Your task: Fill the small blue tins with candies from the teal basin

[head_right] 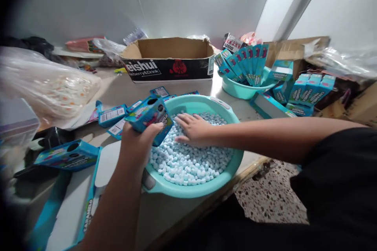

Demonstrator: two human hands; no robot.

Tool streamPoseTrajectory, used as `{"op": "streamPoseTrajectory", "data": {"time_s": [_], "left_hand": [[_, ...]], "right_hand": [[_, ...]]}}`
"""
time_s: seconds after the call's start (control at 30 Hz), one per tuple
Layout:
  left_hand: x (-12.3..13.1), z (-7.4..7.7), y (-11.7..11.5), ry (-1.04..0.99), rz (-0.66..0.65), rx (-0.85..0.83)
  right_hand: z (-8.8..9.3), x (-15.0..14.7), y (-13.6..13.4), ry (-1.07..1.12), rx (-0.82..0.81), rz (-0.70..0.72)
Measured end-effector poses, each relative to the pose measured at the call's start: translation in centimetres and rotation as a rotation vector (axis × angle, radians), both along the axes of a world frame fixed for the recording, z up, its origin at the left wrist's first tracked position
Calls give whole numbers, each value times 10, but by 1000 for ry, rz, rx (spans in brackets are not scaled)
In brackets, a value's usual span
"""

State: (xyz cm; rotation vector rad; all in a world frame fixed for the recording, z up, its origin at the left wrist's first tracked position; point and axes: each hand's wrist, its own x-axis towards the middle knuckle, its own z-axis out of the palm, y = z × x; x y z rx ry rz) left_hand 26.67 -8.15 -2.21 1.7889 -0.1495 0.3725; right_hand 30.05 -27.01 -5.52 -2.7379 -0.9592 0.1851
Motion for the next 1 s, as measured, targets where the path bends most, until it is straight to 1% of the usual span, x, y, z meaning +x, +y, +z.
{"op": "streamPoseTrajectory", "data": {"time_s": [0.07,0.1,0.2,0.23,0.3,0.37,0.47,0.53,0.63,0.77,0.87,1.0], "left_hand": [[0,5,-1,-15,-24,20],[0,6,-1,-13,-35,33],[1,4,2,23,-18,39],[2,3,3,30,-14,37],[3,1,3,25,-30,39],[3,0,2,3,-48,32],[4,0,-2,-8,-86,40],[5,0,-3,10,-119,52],[7,1,-2,23,-140,57],[7,1,0,-9,-125,65],[8,1,-1,17,-123,66],[9,-3,-4,59,-136,107]], "right_hand": [[-3,25,-7,19,105,-61],[-3,35,-9,38,154,-58],[-1,46,-11,94,220,-40],[2,45,-10,125,221,-68],[8,40,-8,218,231,-196],[16,35,-7,361,246,-312],[24,31,-7,538,298,-395],[24,29,-7,599,349,-418],[22,20,-5,680,484,-425],[23,-1,2,886,684,-472],[26,-15,9,1043,767,-571],[24,-19,16,1305,914,-758]]}}
